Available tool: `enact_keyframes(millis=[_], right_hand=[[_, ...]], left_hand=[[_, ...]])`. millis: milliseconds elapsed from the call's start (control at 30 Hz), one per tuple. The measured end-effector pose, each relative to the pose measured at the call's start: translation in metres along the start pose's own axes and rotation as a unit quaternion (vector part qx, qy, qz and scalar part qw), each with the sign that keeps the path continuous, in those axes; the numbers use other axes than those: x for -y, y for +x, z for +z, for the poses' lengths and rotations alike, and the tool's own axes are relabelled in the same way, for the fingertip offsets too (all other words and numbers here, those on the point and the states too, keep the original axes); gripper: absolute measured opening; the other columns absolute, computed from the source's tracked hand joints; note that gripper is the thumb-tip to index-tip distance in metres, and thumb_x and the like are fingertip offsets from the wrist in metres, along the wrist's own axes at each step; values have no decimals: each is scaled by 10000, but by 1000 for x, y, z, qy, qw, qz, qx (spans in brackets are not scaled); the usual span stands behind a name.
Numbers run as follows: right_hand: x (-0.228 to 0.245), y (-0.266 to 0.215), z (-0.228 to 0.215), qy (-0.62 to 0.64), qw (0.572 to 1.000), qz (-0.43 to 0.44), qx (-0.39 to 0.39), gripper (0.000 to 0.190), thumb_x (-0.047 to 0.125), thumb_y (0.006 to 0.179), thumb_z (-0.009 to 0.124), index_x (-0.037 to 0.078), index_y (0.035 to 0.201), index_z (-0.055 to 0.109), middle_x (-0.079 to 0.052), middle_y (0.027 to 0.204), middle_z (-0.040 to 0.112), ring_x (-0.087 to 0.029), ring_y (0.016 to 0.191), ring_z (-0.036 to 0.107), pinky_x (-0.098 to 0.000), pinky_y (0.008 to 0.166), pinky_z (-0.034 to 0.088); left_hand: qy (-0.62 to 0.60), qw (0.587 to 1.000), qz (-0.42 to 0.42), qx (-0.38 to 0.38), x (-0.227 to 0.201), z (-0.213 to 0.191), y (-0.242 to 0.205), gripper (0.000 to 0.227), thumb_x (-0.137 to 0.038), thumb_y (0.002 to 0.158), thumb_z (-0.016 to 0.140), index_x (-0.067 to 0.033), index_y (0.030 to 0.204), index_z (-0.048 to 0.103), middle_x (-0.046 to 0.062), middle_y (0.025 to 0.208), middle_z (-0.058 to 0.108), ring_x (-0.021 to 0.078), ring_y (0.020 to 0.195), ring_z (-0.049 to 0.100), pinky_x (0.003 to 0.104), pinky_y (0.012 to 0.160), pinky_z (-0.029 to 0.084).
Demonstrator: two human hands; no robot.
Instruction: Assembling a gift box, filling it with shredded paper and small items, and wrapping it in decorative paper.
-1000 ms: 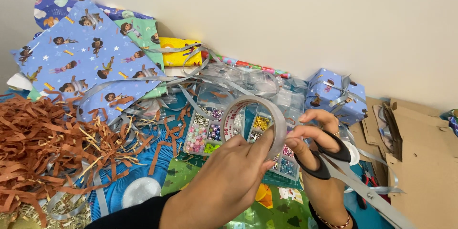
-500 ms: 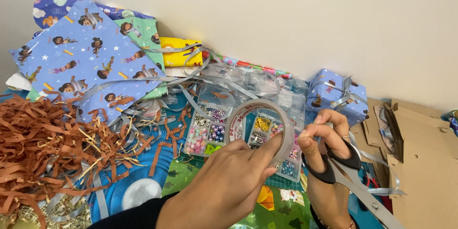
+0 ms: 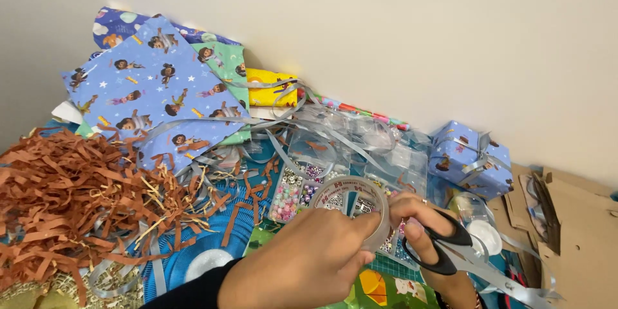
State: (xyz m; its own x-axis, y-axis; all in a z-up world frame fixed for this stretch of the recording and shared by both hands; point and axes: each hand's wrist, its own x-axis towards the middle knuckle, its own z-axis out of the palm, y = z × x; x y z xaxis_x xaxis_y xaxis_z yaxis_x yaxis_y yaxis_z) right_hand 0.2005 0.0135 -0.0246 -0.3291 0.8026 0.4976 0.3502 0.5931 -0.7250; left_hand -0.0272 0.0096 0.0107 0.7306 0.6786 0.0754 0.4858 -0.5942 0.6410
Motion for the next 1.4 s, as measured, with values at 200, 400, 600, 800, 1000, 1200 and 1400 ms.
enact_keyframes(millis=[200,400,600,800,1000,1200,1400], right_hand=[[-7,0,7,-134,991,9,14,311,341,952,571,81,799,645,-60,733,661,-214,674,610,-286,688,469],[-16,1,12,-137,988,-66,7,247,180,957,554,77,736,590,-24,579,466,-181,532,393,-278,561,338],[2,8,9,-79,995,-63,4,291,193,977,523,76,711,540,-38,617,459,-168,558,413,-272,575,327],[6,8,10,-93,990,-104,2,306,225,957,550,43,712,536,-71,633,529,-210,565,433,-300,569,353],[9,8,13,-151,979,-137,9,281,187,975,518,35,744,571,-75,648,554,-228,565,409,-321,569,364],[-11,-4,6,-224,966,-128,31,226,168,957,555,99,745,594,-19,647,571,-209,579,555,-302,565,366],[-1,2,11,-123,985,-119,6,271,212,974,532,71,747,577,-52,645,584,-200,565,476,-294,567,396]], left_hand=[[32,999,22,-12,17,5,1,199,-223,961,639,-42,972,558,237,835,691,526,728,637,617,569,426],[14,1000,19,-9,20,4,5,206,-215,982,635,-30,1025,555,227,802,668,522,698,618,616,529,403],[-30,999,22,18,12,-11,-1,205,-210,986,639,-78,957,485,208,874,692,499,786,640,588,584,422],[-7,999,25,39,12,-5,-3,244,-234,964,655,-52,1073,535,251,893,676,521,777,636,630,598,434],[20,999,18,34,12,-2,-3,262,-262,1003,669,-45,923,545,232,826,672,510,721,628,600,592,433],[30,999,21,16,13,1,-3,260,-277,1008,669,-62,976,526,228,807,673,512,729,613,608,588,409],[0,999,13,42,11,-9,-5,259,-272,993,680,-89,1007,497,204,845,670,498,787,614,594,591,397]])
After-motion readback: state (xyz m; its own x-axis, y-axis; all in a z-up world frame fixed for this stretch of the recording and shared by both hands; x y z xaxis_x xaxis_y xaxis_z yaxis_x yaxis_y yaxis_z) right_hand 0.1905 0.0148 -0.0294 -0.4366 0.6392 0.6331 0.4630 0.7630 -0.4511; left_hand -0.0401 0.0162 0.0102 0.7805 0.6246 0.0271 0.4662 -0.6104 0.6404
